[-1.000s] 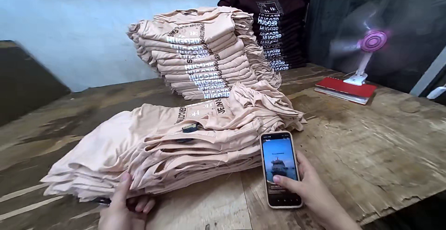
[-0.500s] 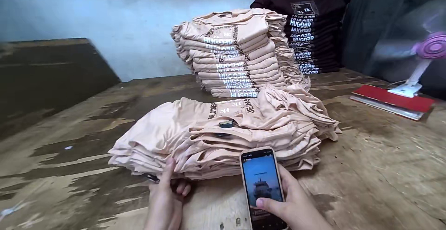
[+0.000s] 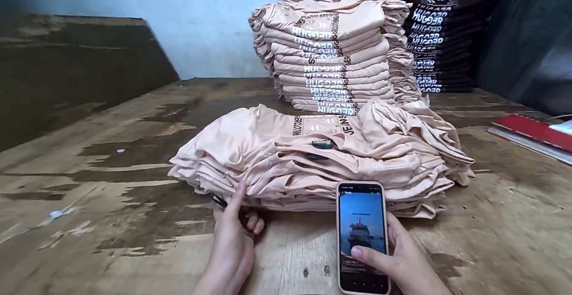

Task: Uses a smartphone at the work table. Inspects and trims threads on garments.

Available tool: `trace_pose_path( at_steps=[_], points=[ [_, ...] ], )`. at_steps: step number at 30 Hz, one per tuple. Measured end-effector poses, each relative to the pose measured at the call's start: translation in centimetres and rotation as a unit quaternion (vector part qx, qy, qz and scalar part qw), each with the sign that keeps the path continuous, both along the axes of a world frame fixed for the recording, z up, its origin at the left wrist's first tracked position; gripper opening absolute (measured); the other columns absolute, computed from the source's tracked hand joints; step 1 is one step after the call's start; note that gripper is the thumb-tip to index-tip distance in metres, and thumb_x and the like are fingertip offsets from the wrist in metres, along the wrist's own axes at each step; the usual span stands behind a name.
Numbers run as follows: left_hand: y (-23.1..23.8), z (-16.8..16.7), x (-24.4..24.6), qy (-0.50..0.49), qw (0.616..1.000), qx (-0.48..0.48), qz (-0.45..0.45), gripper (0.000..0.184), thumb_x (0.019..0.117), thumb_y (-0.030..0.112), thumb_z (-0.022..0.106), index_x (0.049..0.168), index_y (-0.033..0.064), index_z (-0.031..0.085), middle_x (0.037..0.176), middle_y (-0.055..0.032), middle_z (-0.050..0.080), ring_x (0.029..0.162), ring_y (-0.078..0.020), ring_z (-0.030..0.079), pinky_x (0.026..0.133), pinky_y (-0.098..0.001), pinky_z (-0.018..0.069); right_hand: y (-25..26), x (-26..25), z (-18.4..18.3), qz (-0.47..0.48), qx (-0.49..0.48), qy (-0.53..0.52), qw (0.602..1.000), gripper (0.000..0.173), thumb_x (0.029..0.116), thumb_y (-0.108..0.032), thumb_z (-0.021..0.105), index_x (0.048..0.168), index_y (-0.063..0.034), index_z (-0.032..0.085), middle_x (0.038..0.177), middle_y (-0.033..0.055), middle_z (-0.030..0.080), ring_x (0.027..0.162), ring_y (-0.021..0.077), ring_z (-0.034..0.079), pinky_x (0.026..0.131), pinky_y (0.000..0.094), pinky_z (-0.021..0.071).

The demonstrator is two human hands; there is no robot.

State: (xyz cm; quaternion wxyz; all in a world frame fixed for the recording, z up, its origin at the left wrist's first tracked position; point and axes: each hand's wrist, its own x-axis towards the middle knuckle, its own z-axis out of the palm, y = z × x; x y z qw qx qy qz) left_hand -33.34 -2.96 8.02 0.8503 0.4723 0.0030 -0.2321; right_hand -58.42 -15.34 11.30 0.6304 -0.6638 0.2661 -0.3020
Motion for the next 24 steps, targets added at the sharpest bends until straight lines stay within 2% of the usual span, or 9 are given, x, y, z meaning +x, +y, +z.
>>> trace_pose_path(
  at_steps=[3,7,9,11,14,17,19,21,24],
  points=[
    [-0.1,-0.1,-0.2,-0.002,1.000,0.004,0.001,0.035,0.1041,0.038,0.059,0.129,0.0166,0.045,0.064,0.0005,0.045,0.042,-0.0093,0.040,0.038,-0.0246,0.0401,0.1,0.0,-0.1,-0.006,0.003,-0.003,1.000,0.084,0.0722,0.002,0.086,0.140,0.0018,0.038,0.118,0.0108,0.072,0.105,0.0190,0.074,0.091,0.0345,0.0643],
    [-0.2,-0.2,-0.1,0.000,1.000,0.002,0.003,0.036,0.1045,0.038,0.058,0.131,0.0167,0.045,0.064,0.0000,0.045,0.042,-0.0099,0.041,0.038,-0.0252,0.0411,0.1,0.0,-0.2,0.002,-0.011,-0.014,1.000,0.084,0.0732,0.001,0.086,0.141,0.0019,0.037,0.118,0.0107,0.072,0.107,0.0186,0.073,0.092,0.0343,0.0637],
    [-0.1,-0.2,-0.1,-0.003,1.000,0.003,0.000,0.036,0.1043,0.038,0.058,0.131,0.0169,0.045,0.065,-0.0001,0.045,0.042,-0.0102,0.041,0.038,-0.0252,0.0410,0.0,-0.3,-0.3,0.023,-0.017,-0.037,0.999,0.081,0.0766,-0.003,0.086,0.141,0.0029,0.036,0.120,0.0117,0.071,0.108,0.0199,0.073,0.094,0.0361,0.0631],
    [-0.1,-0.2,-0.1,-0.004,1.000,0.002,-0.003,0.034,0.1043,0.038,0.058,0.127,0.0160,0.047,0.064,-0.0001,0.045,0.042,-0.0101,0.041,0.038,-0.0249,0.0408,-0.4,-0.6,-0.6,0.048,-0.001,-0.083,0.995,0.075,0.0841,-0.010,0.082,0.140,0.0042,0.035,0.122,0.0150,0.070,0.110,0.0240,0.072,0.095,0.0405,0.0625],
    [0.1,-0.1,-0.2,-0.005,1.000,-0.004,-0.012,0.027,0.1052,0.038,0.057,0.118,0.0143,0.051,0.063,0.0001,0.045,0.042,-0.0097,0.041,0.038,-0.0248,0.0414,-0.9,-1.0,-1.1,0.049,0.043,-0.136,0.988,0.055,0.0973,-0.022,0.069,0.136,0.0033,0.039,0.121,0.0169,0.069,0.111,0.0251,0.070,0.099,0.0436,0.0593],
    [0.2,-0.2,-0.1,-0.003,1.000,-0.006,-0.017,0.026,0.1053,0.039,0.056,0.112,0.0138,0.053,0.063,0.0003,0.045,0.042,-0.0094,0.041,0.038,-0.0244,0.0414,-1.3,-1.1,-1.0,0.012,0.102,-0.159,0.982,0.041,0.1062,-0.030,0.049,0.132,0.0017,0.044,0.118,0.0169,0.068,0.109,0.0241,0.071,0.098,0.0419,0.0593],
    [0.2,-0.2,-0.1,0.001,1.000,-0.004,-0.014,0.026,0.1051,0.039,0.057,0.112,0.0140,0.053,0.063,0.0003,0.045,0.042,-0.0096,0.040,0.038,-0.0245,0.0411,-1.7,-1.1,-1.2,0.000,0.144,-0.183,0.973,0.044,0.1086,-0.034,0.039,0.130,0.0035,0.048,0.119,0.0214,0.068,0.109,0.0280,0.071,0.099,0.0452,0.0580],
    [0.3,-0.1,-0.1,0.001,1.000,-0.002,-0.011,0.025,0.1052,0.038,0.056,0.113,0.0141,0.053,0.063,0.0000,0.046,0.042,-0.0099,0.040,0.038,-0.0246,0.0410,-2.0,-1.0,-1.3,-0.009,0.165,-0.193,0.967,0.048,0.1108,-0.035,0.030,0.127,0.0038,0.053,0.115,0.0215,0.069,0.107,0.0282,0.071,0.098,0.0454,0.0580],
    [0.3,-0.2,-0.1,-0.004,1.000,-0.005,-0.014,0.025,0.1058,0.037,0.056,0.117,0.0147,0.051,0.064,0.0000,0.046,0.042,-0.0097,0.041,0.038,-0.0247,0.0415,-2.1,-1.1,-1.3,-0.018,0.183,-0.195,0.963,0.051,0.1117,-0.035,0.025,0.123,0.0028,0.057,0.112,0.0197,0.069,0.103,0.0265,0.071,0.097,0.0439,0.0582]
  ],
)
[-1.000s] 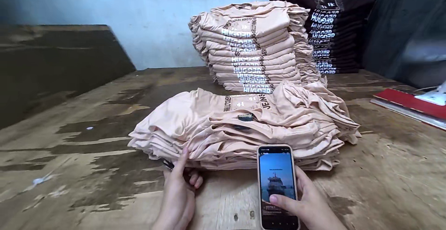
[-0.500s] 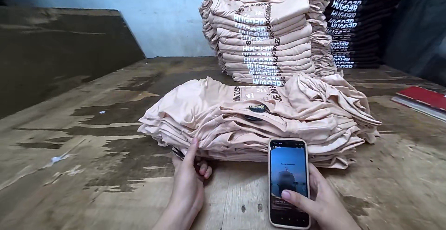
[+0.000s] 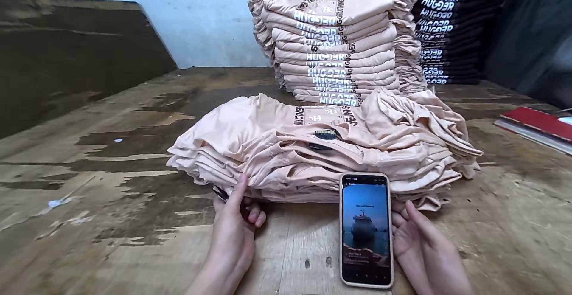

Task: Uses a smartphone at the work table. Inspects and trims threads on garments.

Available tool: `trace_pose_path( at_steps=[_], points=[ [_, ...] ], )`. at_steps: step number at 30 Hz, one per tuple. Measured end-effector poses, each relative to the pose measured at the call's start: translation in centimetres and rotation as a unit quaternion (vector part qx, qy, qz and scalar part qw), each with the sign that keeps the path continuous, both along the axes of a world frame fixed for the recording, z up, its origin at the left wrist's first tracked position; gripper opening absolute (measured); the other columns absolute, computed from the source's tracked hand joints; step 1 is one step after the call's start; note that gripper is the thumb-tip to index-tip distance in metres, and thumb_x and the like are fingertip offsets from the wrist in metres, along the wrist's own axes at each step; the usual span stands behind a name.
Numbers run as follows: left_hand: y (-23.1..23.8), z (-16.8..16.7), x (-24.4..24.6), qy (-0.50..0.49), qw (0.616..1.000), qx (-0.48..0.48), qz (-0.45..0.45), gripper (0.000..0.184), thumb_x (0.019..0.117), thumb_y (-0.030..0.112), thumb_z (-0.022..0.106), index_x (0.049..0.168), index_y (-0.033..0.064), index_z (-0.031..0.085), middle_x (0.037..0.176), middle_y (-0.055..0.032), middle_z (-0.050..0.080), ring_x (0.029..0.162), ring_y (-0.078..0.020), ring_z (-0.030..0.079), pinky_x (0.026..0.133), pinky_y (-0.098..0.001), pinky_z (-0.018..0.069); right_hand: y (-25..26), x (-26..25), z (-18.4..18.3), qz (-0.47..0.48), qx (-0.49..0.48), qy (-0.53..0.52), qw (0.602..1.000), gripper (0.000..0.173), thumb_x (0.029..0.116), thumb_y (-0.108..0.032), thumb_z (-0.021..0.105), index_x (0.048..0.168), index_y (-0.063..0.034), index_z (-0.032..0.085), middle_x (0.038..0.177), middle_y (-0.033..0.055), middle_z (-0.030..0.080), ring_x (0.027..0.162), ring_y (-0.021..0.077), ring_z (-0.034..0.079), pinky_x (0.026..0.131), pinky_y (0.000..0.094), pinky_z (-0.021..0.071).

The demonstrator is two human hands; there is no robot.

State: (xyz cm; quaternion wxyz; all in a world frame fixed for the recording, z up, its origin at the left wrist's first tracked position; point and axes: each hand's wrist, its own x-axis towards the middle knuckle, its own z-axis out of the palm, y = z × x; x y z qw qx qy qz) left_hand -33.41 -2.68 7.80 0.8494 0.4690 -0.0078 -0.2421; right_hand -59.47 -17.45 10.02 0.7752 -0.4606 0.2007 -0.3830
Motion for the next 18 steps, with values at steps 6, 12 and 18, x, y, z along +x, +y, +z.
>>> trace_pose_path(
  at_steps=[6,12,18],
  points=[
    [0.1,0.0,-0.1,-0.017,1.000,-0.001,-0.008,0.024,0.1068,0.038,0.053,0.114,0.0149,0.053,0.063,0.0004,0.047,0.042,-0.0094,0.043,0.039,-0.0243,0.0432,1.4,-1.0,0.3,-0.043,-0.089,0.104,0.990,0.038,0.1108,-0.027,0.028,0.130,0.0002,0.044,0.117,0.0154,0.067,0.105,0.0249,0.070,0.092,0.0435,0.0599],
    [0.3,0.0,-0.2,-0.036,0.999,0.014,-0.014,0.027,0.1071,0.041,0.051,0.112,0.0151,0.053,0.064,0.0003,0.048,0.043,-0.0097,0.044,0.040,-0.0252,0.0444,1.3,-3.8,-1.2,-0.071,-0.141,0.021,0.987,0.030,0.1108,-0.025,0.037,0.134,-0.0069,0.041,0.131,0.0137,0.065,0.119,0.0303,0.067,0.104,0.0498,0.0547],
    [0.4,-0.2,-0.1,-0.041,0.999,0.013,-0.017,0.028,0.1079,0.043,0.048,0.107,0.0155,0.055,0.063,0.0008,0.049,0.043,-0.0090,0.044,0.040,-0.0247,0.0441,1.5,-4.1,-0.9,-0.081,-0.071,-0.027,0.994,0.022,0.1080,-0.014,0.038,0.128,-0.0075,0.047,0.128,0.0139,0.067,0.117,0.0292,0.068,0.103,0.0479,0.0550]
  ],
)
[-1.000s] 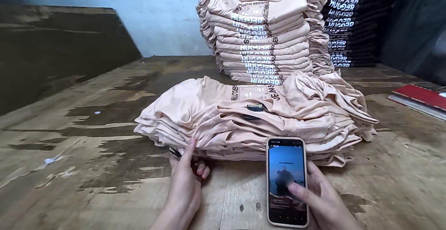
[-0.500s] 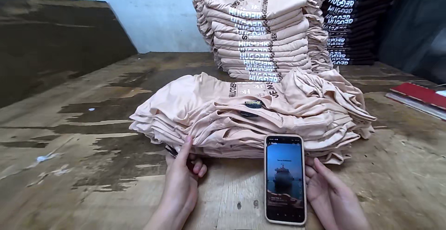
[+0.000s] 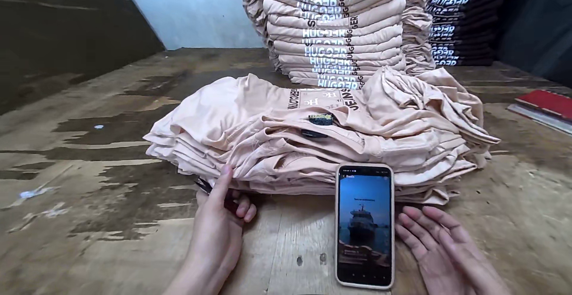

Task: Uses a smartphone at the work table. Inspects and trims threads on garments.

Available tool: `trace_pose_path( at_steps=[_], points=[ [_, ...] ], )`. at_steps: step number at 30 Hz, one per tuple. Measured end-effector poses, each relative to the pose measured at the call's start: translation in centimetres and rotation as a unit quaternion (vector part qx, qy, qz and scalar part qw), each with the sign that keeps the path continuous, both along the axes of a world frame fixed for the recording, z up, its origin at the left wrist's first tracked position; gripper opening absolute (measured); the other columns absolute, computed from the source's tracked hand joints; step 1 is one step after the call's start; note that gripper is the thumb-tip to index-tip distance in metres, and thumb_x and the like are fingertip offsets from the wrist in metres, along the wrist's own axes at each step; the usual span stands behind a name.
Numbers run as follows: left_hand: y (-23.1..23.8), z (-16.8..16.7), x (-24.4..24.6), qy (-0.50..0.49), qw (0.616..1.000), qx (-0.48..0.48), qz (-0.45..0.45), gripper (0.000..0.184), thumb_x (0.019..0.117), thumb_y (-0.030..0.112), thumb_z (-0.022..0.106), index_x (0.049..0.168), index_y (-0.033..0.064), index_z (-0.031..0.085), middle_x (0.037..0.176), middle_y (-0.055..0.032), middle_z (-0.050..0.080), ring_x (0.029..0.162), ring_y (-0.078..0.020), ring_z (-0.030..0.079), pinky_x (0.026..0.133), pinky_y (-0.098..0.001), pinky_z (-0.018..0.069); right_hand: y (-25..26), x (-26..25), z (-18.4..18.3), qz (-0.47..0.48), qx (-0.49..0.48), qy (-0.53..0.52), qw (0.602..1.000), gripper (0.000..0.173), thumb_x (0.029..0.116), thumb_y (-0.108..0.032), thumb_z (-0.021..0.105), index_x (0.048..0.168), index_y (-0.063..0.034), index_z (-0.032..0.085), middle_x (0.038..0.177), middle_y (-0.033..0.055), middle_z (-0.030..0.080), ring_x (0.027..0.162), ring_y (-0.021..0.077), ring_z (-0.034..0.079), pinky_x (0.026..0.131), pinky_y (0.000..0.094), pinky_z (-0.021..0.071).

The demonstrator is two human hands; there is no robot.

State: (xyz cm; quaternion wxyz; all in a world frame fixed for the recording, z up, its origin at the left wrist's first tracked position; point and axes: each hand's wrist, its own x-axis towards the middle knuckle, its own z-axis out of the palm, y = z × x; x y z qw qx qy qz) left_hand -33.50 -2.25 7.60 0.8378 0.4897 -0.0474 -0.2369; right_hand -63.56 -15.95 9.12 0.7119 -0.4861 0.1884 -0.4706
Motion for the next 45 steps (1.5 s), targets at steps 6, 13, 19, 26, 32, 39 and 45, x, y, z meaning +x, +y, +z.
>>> trace_pose_path(
  at_steps=[6,13,19,26,32,39,45],
  points=[
    [0.20,-0.01,-0.15,-0.016,1.000,-0.004,-0.007,0.030,0.1081,0.044,0.046,0.102,0.0165,0.057,0.063,0.0017,0.049,0.044,-0.0082,0.044,0.041,-0.0243,0.0444,-0.09,-0.26,-0.06,0.013,-0.013,-0.005,1.000,0.021,0.1074,-0.013,0.042,0.124,-0.0086,0.054,0.129,0.0134,0.067,0.117,0.0281,0.068,0.104,0.0467,0.0549],
    [0.29,0.17,-0.23,-0.025,1.000,0.002,-0.009,0.030,0.1076,0.045,0.047,0.103,0.0176,0.057,0.063,0.0022,0.049,0.044,-0.0081,0.044,0.041,-0.0241,0.0441,-0.05,-0.26,-0.19,0.010,-0.025,-0.010,1.000,0.020,0.1065,-0.014,0.046,0.117,-0.0075,0.062,0.131,0.0147,0.066,0.117,0.0268,0.067,0.103,0.0452,0.0553],
    [0.40,0.28,-0.33,-0.022,1.000,0.002,-0.015,0.031,0.1070,0.047,0.048,0.104,0.0188,0.059,0.065,0.0025,0.051,0.045,-0.0075,0.045,0.042,-0.0233,0.0445,-0.04,-0.18,-0.29,0.012,-0.070,0.015,0.997,0.019,0.1053,-0.016,0.051,0.118,-0.0083,0.064,0.132,0.0136,0.065,0.120,0.0265,0.065,0.103,0.0450,0.0546],
    [0.40,0.29,-0.26,-0.005,1.000,-0.004,-0.006,0.028,0.1057,0.046,0.052,0.111,0.0187,0.055,0.066,0.0011,0.051,0.044,-0.0085,0.046,0.041,-0.0239,0.0448,0.27,0.12,-0.31,0.026,-0.209,0.106,0.972,0.049,0.0980,-0.025,0.069,0.139,-0.0099,0.047,0.142,0.0101,0.056,0.128,0.0280,0.059,0.105,0.0479,0.0540],
    [0.39,0.33,-0.27,-0.006,1.000,-0.009,-0.012,0.029,0.1065,0.046,0.050,0.105,0.0182,0.057,0.066,0.0016,0.050,0.044,-0.0080,0.044,0.040,-0.0238,0.0446,0.32,0.03,-0.20,0.020,-0.193,0.105,0.975,0.047,0.0982,-0.022,0.068,0.138,-0.0066,0.047,0.141,0.0115,0.056,0.128,0.0286,0.060,0.104,0.0479,0.0549],
    [0.31,0.32,-0.25,-0.002,1.000,-0.011,-0.010,0.028,0.1061,0.045,0.051,0.105,0.0180,0.056,0.065,0.0014,0.049,0.044,-0.0083,0.044,0.040,-0.0242,0.0445,0.09,-0.10,-0.32,0.030,-0.187,0.098,0.977,0.045,0.0987,-0.022,0.067,0.137,-0.0062,0.048,0.141,0.0136,0.056,0.128,0.0304,0.059,0.104,0.0495,0.0542],
    [0.34,0.19,-0.24,-0.011,1.000,-0.007,-0.013,0.029,0.1062,0.046,0.051,0.106,0.0181,0.057,0.064,0.0019,0.049,0.044,-0.0082,0.044,0.041,-0.0244,0.0445,0.06,-0.06,-0.46,0.026,-0.187,0.090,0.978,0.046,0.0988,-0.024,0.067,0.138,-0.0074,0.049,0.142,0.0123,0.056,0.129,0.0297,0.058,0.105,0.0489,0.0539]
  ],
)
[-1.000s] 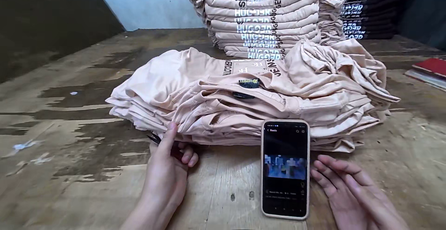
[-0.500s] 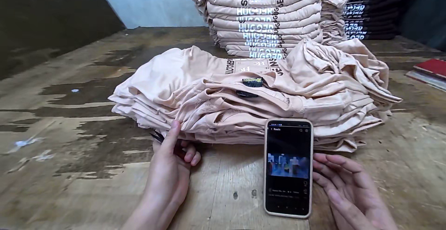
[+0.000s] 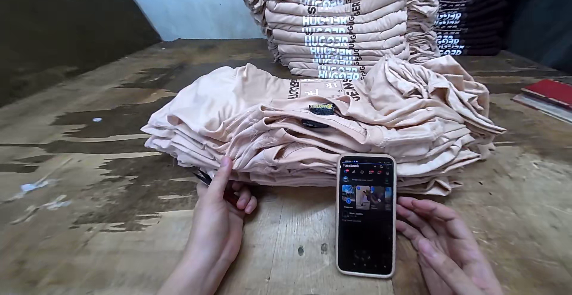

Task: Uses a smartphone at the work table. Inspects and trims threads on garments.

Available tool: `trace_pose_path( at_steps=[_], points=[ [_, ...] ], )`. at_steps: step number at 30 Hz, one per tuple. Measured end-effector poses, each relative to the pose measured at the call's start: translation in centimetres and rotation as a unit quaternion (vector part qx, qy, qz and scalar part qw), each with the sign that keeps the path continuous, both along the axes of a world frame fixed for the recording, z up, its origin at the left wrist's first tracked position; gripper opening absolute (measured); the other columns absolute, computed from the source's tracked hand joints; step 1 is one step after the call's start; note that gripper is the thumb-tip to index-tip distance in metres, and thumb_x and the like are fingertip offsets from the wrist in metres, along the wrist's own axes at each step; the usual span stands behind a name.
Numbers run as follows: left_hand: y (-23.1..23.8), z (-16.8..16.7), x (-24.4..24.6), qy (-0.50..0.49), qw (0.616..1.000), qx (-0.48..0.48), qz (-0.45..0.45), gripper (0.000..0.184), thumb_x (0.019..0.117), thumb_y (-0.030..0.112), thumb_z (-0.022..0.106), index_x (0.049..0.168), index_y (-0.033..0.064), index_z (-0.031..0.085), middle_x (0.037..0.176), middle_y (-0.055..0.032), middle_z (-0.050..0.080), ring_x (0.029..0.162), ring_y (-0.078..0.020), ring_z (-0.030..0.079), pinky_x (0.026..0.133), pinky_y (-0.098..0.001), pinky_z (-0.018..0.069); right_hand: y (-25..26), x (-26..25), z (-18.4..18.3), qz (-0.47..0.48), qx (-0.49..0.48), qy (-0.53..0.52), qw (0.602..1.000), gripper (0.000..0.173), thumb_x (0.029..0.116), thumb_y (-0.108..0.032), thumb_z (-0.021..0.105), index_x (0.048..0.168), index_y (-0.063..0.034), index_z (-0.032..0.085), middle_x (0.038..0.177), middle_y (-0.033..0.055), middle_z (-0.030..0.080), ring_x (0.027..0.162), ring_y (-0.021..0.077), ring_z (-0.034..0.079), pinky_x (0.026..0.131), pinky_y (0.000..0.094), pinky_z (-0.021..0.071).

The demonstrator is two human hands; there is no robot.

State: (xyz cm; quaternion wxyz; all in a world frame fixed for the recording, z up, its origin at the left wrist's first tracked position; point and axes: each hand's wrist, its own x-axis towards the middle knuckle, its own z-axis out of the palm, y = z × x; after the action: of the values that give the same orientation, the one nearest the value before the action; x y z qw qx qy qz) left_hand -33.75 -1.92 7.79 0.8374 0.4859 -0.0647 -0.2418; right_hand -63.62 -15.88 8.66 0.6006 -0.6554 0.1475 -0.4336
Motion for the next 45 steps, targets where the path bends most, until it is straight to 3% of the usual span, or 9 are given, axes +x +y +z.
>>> trace_pose_path(
  at_steps=[5,10,24,32,45],
  points=[
    [0.0,-0.1,0.1,0.001,1.000,0.000,0.004,0.027,0.1064,0.045,0.051,0.110,0.0184,0.054,0.064,0.0019,0.048,0.044,-0.0086,0.045,0.041,-0.0248,0.0451,0.1,0.1,0.0,-0.001,-0.016,0.003,1.000,0.049,0.0976,-0.023,0.069,0.139,-0.0084,0.047,0.143,0.0109,0.055,0.130,0.0288,0.058,0.105,0.0488,0.0537],
    [-0.1,0.0,0.1,0.005,1.000,0.001,0.003,0.029,0.1067,0.045,0.050,0.105,0.0175,0.056,0.064,0.0016,0.049,0.044,-0.0086,0.045,0.041,-0.0246,0.0450,0.2,0.3,-0.1,-0.006,-0.062,0.023,0.998,0.056,0.0964,-0.025,0.072,0.143,-0.0105,0.043,0.145,0.0095,0.053,0.132,0.0278,0.056,0.104,0.0480,0.0532],
    [0.1,0.0,0.1,0.004,1.000,-0.003,0.002,0.027,0.1069,0.043,0.050,0.108,0.0170,0.056,0.064,0.0013,0.050,0.043,-0.0083,0.045,0.040,-0.0241,0.0451,0.5,0.7,-0.6,-0.017,-0.148,0.042,0.988,0.069,0.0897,-0.029,0.080,0.147,-0.0237,0.041,0.150,0.0060,0.048,0.136,0.0258,0.053,0.105,0.0473,0.0527],
    [0.1,0.0,0.1,0.008,1.000,-0.003,0.002,0.026,0.1063,0.044,0.052,0.107,0.0179,0.055,0.064,0.0018,0.048,0.044,-0.0087,0.045,0.041,-0.0244,0.0446,1.6,1.0,-0.6,-0.072,-0.215,0.118,0.967,0.078,0.0835,-0.035,0.086,0.150,-0.0252,0.045,0.156,0.0146,0.035,0.142,0.0275,0.044,0.106,0.0433,0.0549],
    [0.1,-0.1,0.1,0.008,1.000,-0.016,-0.002,0.026,0.1065,0.043,0.051,0.106,0.0175,0.057,0.064,0.0012,0.049,0.044,-0.0090,0.045,0.040,-0.0244,0.0448,1.6,1.2,-0.6,-0.083,-0.252,0.164,0.950,0.082,0.0791,-0.045,0.087,0.149,-0.0274,0.049,0.155,0.0224,0.031,0.143,0.0312,0.041,0.108,0.0404,0.0526]
  ],
)
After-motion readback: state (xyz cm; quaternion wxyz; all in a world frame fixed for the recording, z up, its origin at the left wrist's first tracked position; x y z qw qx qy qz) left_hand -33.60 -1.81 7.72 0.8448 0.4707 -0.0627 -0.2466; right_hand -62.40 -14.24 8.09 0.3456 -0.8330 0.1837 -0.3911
